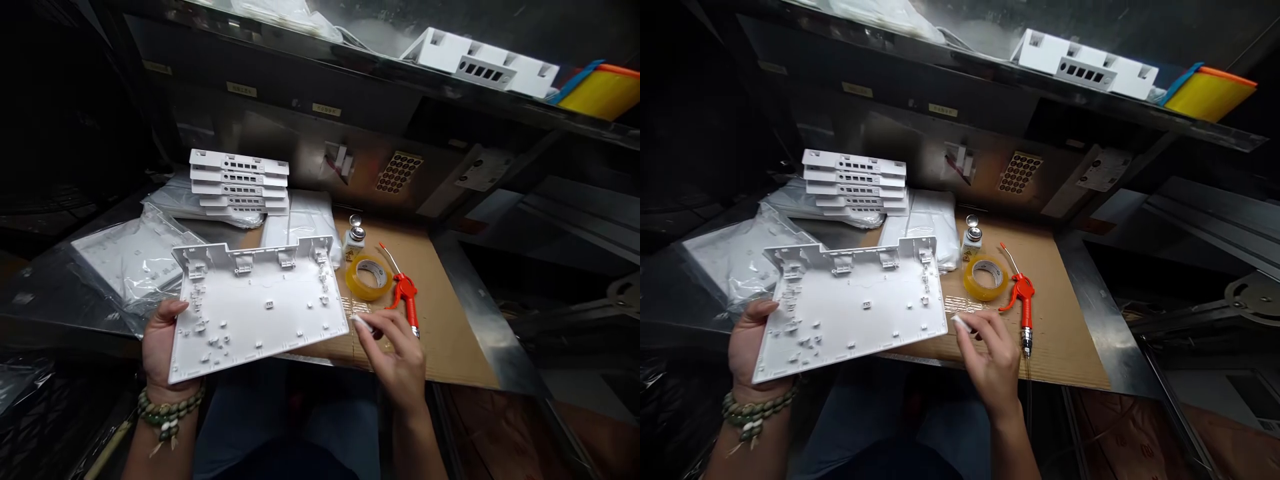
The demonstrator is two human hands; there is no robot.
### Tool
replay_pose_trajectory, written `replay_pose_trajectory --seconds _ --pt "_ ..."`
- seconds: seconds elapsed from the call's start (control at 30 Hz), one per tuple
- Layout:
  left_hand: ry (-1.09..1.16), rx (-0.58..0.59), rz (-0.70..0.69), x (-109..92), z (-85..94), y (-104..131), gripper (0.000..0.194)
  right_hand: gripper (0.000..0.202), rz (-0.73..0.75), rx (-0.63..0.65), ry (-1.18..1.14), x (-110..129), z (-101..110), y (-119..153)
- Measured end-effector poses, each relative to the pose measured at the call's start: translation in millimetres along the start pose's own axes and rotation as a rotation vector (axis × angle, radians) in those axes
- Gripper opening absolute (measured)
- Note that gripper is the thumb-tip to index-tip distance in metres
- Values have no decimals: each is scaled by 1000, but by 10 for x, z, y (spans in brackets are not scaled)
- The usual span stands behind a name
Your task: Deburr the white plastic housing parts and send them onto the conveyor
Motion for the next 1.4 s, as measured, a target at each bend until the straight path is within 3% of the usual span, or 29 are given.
replay_pose_trajectory --seconds 0.1,0.23,0.4,0.6,0.8,0.87,0.97,1.07,1.17,1.4 --pt "-27 105 20 11 95 -11 82 12 -24 -128 25 -41 48 -183" --pt "-51 164 113 111 210 23 91 12 -8 -258 -29 78 37 -434" --pt "-78 227 148 230 275 41 93 12 -5 -228 -50 138 -75 -534" --pt "-161 331 181 305 95 138 84 10 -96 -254 -78 2 -108 -494" --pt "-206 285 138 373 -7 172 67 13 -140 -275 20 -198 -72 -529" --pt "-226 220 122 441 -12 163 55 13 -116 -324 -18 -109 -97 -541" --pt "-254 149 63 606 -85 205 40 9 -32 -300 -114 239 -224 -567" --pt "-303 174 21 804 -224 312 55 10 30 -211 -204 650 -406 -597" --pt "-340 225 -2 937 -324 401 77 12 79 -167 -263 911 -551 -621" --pt "-371 269 28 984 -330 417 88 10 41 -150 -248 854 -638 -628"
Point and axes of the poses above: each hand's wrist, its own y-axis away from the middle knuckle, its own z-axis out of the back of the hand, x = y × z, the point moved 3 cm from there along -y, towards the middle knuckle, and after that the axes turned 13 degrees about -x, right-handed, at the moved point
